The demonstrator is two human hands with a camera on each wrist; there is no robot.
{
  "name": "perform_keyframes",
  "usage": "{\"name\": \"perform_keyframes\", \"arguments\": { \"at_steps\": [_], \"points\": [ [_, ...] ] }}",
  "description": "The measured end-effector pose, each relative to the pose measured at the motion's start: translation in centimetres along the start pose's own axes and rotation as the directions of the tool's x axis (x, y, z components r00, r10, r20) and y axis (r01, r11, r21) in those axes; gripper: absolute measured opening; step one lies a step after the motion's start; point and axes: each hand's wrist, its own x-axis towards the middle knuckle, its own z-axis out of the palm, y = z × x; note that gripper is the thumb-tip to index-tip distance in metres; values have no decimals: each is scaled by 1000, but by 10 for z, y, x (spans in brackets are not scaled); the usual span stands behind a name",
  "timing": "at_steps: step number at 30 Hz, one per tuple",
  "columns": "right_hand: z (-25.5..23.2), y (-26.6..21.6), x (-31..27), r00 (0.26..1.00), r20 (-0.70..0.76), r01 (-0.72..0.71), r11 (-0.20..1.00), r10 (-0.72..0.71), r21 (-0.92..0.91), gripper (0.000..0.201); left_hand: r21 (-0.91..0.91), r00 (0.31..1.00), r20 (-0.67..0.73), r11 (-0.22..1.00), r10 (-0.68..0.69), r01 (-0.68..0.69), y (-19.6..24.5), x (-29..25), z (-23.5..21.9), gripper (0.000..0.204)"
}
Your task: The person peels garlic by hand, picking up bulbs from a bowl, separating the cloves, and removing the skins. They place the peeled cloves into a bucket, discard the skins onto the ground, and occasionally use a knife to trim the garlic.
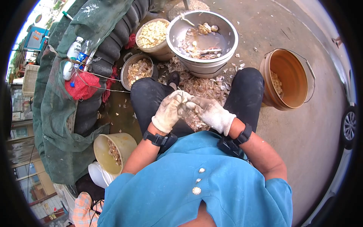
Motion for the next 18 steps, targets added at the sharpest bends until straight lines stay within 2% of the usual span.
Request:
{"name": "perform_keyframes", "arguments": {
  "at_steps": [2, 6, 8, 9, 10, 11, 12, 13, 14, 15, 16, 17, 18],
  "points": [
    [0, -9, -2, 1000, 14, -14, 1000, 14, -5, 36, -110, 998, 46, 993, -43, 48, -2, 3, -5, 24],
    [3, -9, -2, 999, 10, 32, 999, -32, -32, 36, -135, 992, 46, 984, -115, 120, 1, 3, -6, 26],
    [1, -6, 1, 999, 33, -9, 993, 12, -116, 37, 156, 980, -135, 974, -146, 166, 14, -1, 8, 30],
    [4, 6, 3, 998, 52, 41, 998, -39, -36, 40, 327, 995, -100, 944, -12, 44, 17, -2, 17, 32],
    [0, -10, -3, 997, 44, 61, 994, -57, -86, 42, 404, 991, -128, 910, -48, 96, 25, -4, 27, 36],
    [-3, -25, -7, 989, 92, -112, 991, 118, -68, 44, 583, 987, -157, 808, 11, 83, 17, -4, 22, 44],
    [1, 8, -3, 988, 42, 156, 969, -150, -194, 46, 628, 990, -137, 776, 43, 53, 18, -3, 28, 50],
    [-4, -7, -9, 997, 57, 59, 987, -51, -150, 47, 704, 995, -70, 711, 73, -2, 16, -2, 18, 52],
    [-3, 4, -7, 997, 44, 76, 985, -70, -157, 49, 770, 993, -51, 637, 103, -26, 19, -2, 25, 58],
    [-8, -14, -7, 998, 59, -9, 990, 18, -139, 50, 730, 996, -89, 682, 24, 49, 30, -4, 45, 62],
    [-1, 15, 9, 999, 51, 10, 970, 3, -242, 52, 714, 1000, -21, 700, 10, 8, 25, -2, 36, 64],
    [-4, 10, 4, 999, 46, 26, 973, -16, -231, 51, 707, 999, -32, 706, -27, 42, 26, -1, 40, 64],
    [-10, -9, -5, 998, 55, -9, 984, 19, -178, 50, 703, 990, -90, 697, -109, 140, 27, -3, 42, 60]
  ]
}}
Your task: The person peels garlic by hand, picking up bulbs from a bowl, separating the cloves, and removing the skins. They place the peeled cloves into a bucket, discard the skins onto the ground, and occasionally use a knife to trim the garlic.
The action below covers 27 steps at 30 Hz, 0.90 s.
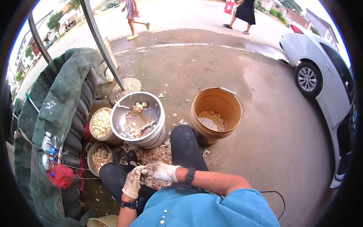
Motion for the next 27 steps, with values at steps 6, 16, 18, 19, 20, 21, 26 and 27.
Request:
{"name": "perform_keyframes", "arguments": {
  "at_steps": [6, 16, 18, 19, 20, 21, 26, 27],
  "points": [
    [3, -5, -8, 999, -37, 1, 995, 3, 103, 45, -154, 998, 4, 986, -68, 68, 4, 1, 6, 45],
    [25, 19, 1, 991, 56, 120, 992, -118, -32, 51, -272, 998, -53, 962, 16, -30, 4, -2, 7, 48],
    [25, 27, 6, 996, 17, 84, 996, -84, 27, 49, -132, 996, -9, 987, 89, -89, 6, -4, 4, 45],
    [23, 34, 9, 995, 19, 101, 995, -101, -13, 52, -147, 1000, -16, 989, 22, -25, 0, -4, 2, 44],
    [22, 39, 12, 990, -18, 138, 990, -138, -6, 59, -20, 999, -41, 999, 28, -29, -3, -4, 1, 46],
    [9, 21, 2, 999, -37, 6, 1000, -7, -21, 59, 30, 995, -61, 997, 79, -77, -3, -3, 3, 46],
    [17, 16, 4, 940, -340, 4, 1000, -12, -25, 60, 277, 976, -44, 941, 212, -191, -21, -2, 9, 39],
    [16, 13, 5, 959, -283, 33, 989, 8, 143, 58, 661, 764, 111, 527, 635, -534, -51, 15, -1, 34]
  ]
}}
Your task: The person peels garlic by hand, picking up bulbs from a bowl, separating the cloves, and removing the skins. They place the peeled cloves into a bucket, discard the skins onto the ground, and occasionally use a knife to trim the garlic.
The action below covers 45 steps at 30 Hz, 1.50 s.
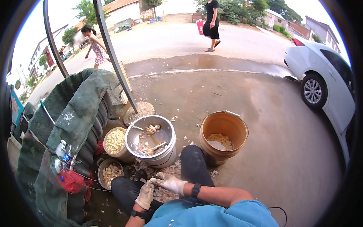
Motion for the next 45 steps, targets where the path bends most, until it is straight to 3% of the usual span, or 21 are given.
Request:
{"name": "perform_keyframes", "arguments": {
  "at_steps": [2, 5, 7, 13, 15, 16, 17, 18, 19, 21, 23, 25, 29, 30, 36, 37, 39, 40, 41, 42, 45],
  "points": [
    [-2, -17, -4, 995, 84, -77, 960, 57, 269, 52, -60, 997, 11, 995, -82, 82, -2, -5, 3, 33],
    [-1, -21, -8, 988, 109, -139, 946, 112, 291, 47, -135, 981, 9, 972, -193, 193, 4, -5, 4, 31],
    [-1, -33, -14, 989, 104, -131, 941, 104, 311, 46, -8, 994, -112, 1000, -9, 8, 9, 0, 2, 29],
    [8, -33, -15, 991, 95, -126, 907, 95, 402, 43, 56, 992, -112, 996, -60, 67, 21, -1, -10, 17],
    [12, -23, -11, 969, -51, 246, 952, -241, 180, 38, 81, 990, -123, 994, -63, 74, 28, 2, -15, 19],
    [12, -30, -13, 969, -43, 248, 952, -244, 180, 38, 84, 989, -129, 993, -67, 78, 45, 8, -21, 19],
    [11, -38, -16, 999, 25, 31, 922, -44, 386, 36, -198, 968, -139, 963, -211, 181, 64, 15, -27, 20],
    [11, -44, -17, 981, 135, -192, 810, 140, 555, 33, -464, 931, -111, 847, -347, 260, 74, 18, -31, 22],
    [12, -44, -16, 980, 142, -194, 812, 137, 551, 33, -462, 929, -119, 847, -351, 261, 69, 17, -29, 22],
    [15, -42, -16, 976, 146, -215, 741, 158, 636, 29, -759, 870, 154, 508, -468, 407, 60, 14, -26, 22],
    [17, -44, -15, 973, 145, -232, 746, 181, 624, 26, -780, 896, 165, 501, -413, 374, 65, 15, -32, 20],
    [16, -64, -20, 984, 60, -170, 781, 169, 601, 24, -852, 696, 482, -101, -531, 514, 55, 12, -33, 22],
    [15, -64, -20, 995, 12, -84, 773, 98, 629, 22, -846, 688, 515, -172, -511, 506, 65, 21, -40, 23],
    [18, -33, -4, 988, -39, -124, 932, 146, 341, 21, -839, 646, 532, -238, -548, 489, 73, 27, -47, 24],
    [9, -29, -3, 996, -11, 87, 927, -89, 364, 29, -843, 689, 428, 18, -586, 538, 71, 29, -50, 24],
    [4, -32, -3, 997, -2, 74, 926, -79, 370, 29, -803, 788, 549, -439, -279, 404, 41, 22, -45, 19],
    [-2, -34, -7, 982, 154, -174, 824, 106, 540, 22, -656, 706, 261, 416, -658, 630, 26, 14, -28, 19],
    [-3, -38, -7, 983, 172, -146, 823, 60, 549, 27, -528, 668, 254, 479, -699, 702, 45, 19, -40, 22],
    [-6, -39, -7, 978, 203, -169, 765, 51, 621, 27, -752, 679, 322, 257, -660, 607, 37, 17, -37, 19],
    [-7, -50, -9, 984, 147, -173, 720, 100, 672, 26, -902, 739, 413, -129, -533, 411, 43, 18, -43, 19],
    [-18, -45, -3, 985, 174, -140, 658, 14, 739, 23, -898, 685, 345, -14, -641, 439, 52, 27, -54, 19]
  ]
}}
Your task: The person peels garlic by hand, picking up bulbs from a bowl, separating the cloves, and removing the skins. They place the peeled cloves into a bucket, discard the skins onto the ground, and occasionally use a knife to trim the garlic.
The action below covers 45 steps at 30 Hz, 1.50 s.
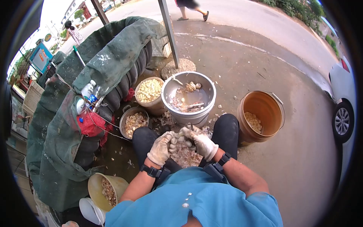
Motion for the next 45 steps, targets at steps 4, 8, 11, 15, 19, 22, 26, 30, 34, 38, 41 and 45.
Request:
{"name": "perform_keyframes", "arguments": {
  "at_steps": [4, 8, 11, 15, 19, 22, 26, 30, 34, 38, 41, 45],
  "points": [
    [3, -9, -4, 997, 9, 83, 993, -83, -82, 24, 222, 979, 126, 958, 158, -184, 11, -5, 5, 28],
    [1, -8, -4, 997, 38, 65, 987, -60, -147, 25, 333, 962, 159, 905, 224, -266, 11, -4, 7, 30],
    [-7, 10, 3, 994, 46, 102, 979, -95, -176, 28, 427, 958, 181, 860, 222, -280, 10, -8, 6, 33],
    [-1, 5, -1, 992, 10, 126, 946, -128, -300, 32, 545, 958, 218, 791, 185, -277, 9, -7, 5, 37],
    [4, -3, -2, 993, 31, 116, 905, -113, -409, 38, 568, 909, 296, 711, 293, -414, -5, 6, -11, 40],
    [-4, 10, 1, 976, 96, 214, 924, -193, -317, 45, 504, 931, 278, 788, 238, -352, -8, 7, -17, 42],
    [-6, 11, -1, 990, 29, 142, 968, -139, -209, 47, 353, 952, 210, 891, 222, -285, -13, 10, -11, 38],
    [-8, 7, -3, 999, -36, 19, 980, -27, -199, 38, 246, 987, 96, 958, 128, -148, -11, 11, -7, 26],
    [-10, 12, 1, 989, -89, 83, 946, -117, -314, 28, 371, 944, 148, 869, 294, -328, -21, 13, -8, 20],
    [-10, 14, 2, 997, -78, -10, 991, -1, -133, 22, 103, 959, 170, 963, 228, -247, -22, 13, -16, 19],
    [-16, 23, 3, 995, -63, -88, 988, 81, -128, 22, -101, 970, 221, 992, 97, -76, -20, 13, -22, 18],
    [-15, 24, 4, 995, -13, -99, 995, 99, -2, 22, -346, 944, 325, 937, 62, 58, -26, 22, -27, 19]
  ]
}}
